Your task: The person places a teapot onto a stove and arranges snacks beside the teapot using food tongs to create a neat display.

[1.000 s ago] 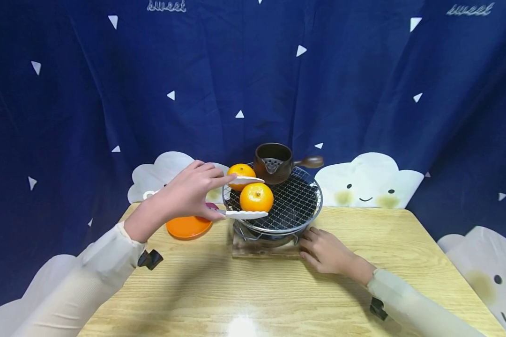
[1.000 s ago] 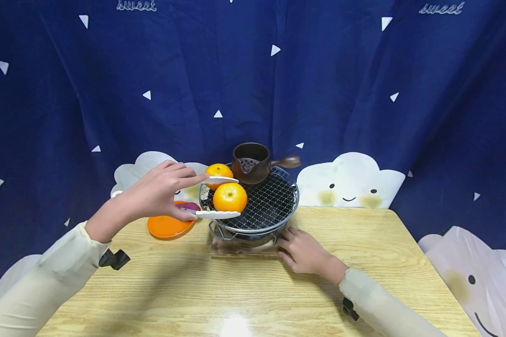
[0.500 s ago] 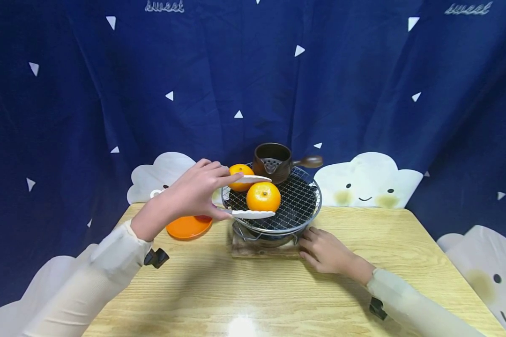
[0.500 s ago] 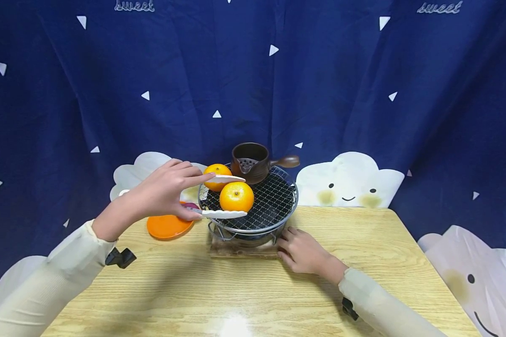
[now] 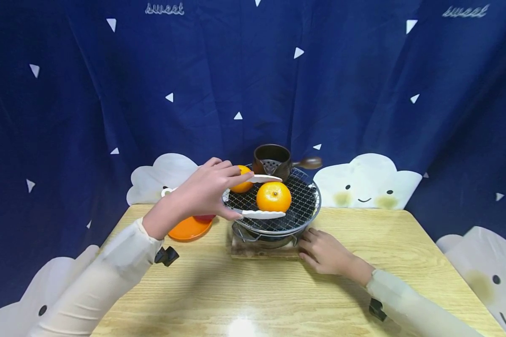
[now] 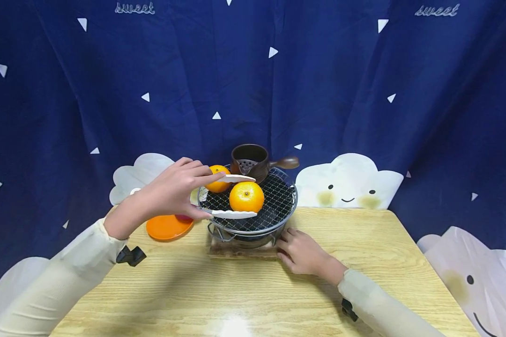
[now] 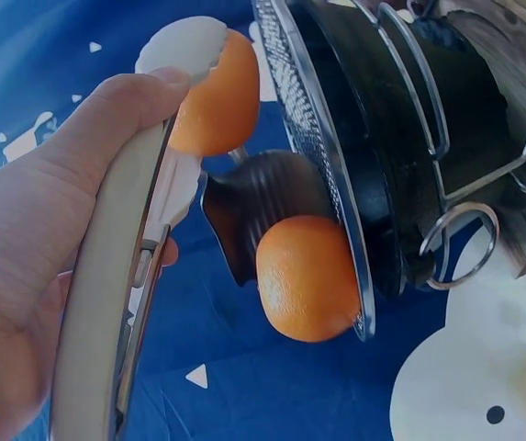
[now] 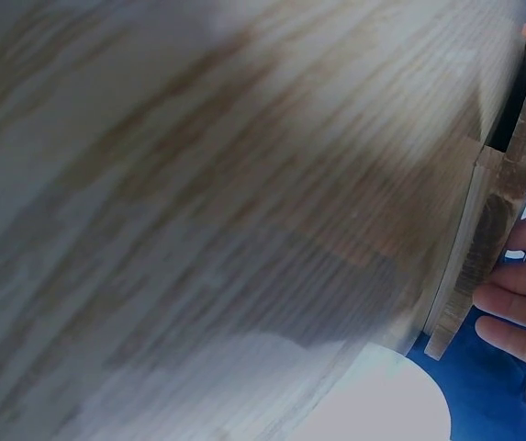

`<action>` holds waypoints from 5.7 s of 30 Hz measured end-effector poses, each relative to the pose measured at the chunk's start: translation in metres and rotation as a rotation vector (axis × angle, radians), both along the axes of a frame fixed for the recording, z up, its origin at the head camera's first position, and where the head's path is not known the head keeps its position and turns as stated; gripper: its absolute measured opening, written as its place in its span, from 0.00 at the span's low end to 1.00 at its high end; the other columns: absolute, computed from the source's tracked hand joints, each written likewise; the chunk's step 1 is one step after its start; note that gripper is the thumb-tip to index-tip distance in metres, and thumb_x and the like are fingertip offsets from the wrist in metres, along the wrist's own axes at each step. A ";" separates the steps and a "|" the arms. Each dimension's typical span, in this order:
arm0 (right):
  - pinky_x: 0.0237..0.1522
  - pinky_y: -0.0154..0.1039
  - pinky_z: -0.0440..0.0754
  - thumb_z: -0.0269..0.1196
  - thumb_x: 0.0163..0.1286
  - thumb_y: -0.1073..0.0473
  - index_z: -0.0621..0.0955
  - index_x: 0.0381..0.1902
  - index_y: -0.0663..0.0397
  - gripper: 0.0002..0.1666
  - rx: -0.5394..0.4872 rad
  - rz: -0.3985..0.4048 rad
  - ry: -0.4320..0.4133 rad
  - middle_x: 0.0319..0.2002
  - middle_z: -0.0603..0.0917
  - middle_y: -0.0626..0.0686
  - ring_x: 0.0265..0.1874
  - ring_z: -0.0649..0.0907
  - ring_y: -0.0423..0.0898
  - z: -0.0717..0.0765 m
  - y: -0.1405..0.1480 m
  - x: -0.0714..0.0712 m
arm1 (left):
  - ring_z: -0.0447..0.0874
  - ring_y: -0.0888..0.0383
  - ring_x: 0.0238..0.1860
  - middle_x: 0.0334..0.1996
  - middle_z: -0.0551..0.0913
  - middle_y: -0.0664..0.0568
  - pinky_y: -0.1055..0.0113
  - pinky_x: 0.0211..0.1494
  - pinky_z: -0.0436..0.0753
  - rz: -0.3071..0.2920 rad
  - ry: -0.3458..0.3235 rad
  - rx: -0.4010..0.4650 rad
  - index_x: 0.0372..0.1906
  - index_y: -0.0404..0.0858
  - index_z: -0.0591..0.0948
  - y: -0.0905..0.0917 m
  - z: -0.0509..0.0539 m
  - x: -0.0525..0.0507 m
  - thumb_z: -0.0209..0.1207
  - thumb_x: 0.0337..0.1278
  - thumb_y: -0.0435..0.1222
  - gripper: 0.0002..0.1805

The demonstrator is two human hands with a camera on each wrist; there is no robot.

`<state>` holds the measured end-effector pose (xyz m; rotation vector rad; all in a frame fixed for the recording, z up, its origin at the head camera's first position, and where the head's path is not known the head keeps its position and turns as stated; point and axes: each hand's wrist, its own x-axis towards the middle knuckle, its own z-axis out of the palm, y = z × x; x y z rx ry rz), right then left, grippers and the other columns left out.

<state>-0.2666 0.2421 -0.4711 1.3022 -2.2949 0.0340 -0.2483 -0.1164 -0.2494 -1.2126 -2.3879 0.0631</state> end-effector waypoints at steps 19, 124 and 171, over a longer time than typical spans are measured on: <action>0.42 0.44 0.81 0.65 0.63 0.51 0.82 0.36 0.48 0.08 -0.022 0.025 0.020 0.35 0.81 0.49 0.35 0.78 0.46 -0.003 0.001 -0.002 | 0.76 0.52 0.44 0.46 0.84 0.51 0.57 0.52 0.72 -0.013 0.077 -0.051 0.69 0.44 0.78 0.029 0.002 -0.003 0.73 0.38 0.66 0.50; 0.45 0.45 0.83 0.65 0.62 0.53 0.83 0.37 0.51 0.09 -0.016 0.029 0.026 0.38 0.83 0.51 0.39 0.81 0.48 -0.003 0.001 -0.002 | 0.80 0.50 0.59 0.60 0.83 0.48 0.54 0.62 0.75 0.150 0.146 -0.138 0.71 0.44 0.74 0.081 -0.012 -0.024 0.70 0.42 0.67 0.51; 0.48 0.46 0.83 0.65 0.64 0.53 0.84 0.38 0.51 0.10 -0.020 0.000 -0.018 0.40 0.84 0.52 0.41 0.82 0.49 -0.001 0.001 -0.002 | 0.78 0.49 0.50 0.48 0.83 0.48 0.52 0.61 0.75 0.170 0.134 0.165 0.73 0.45 0.73 0.016 0.000 -0.013 0.75 0.38 0.63 0.53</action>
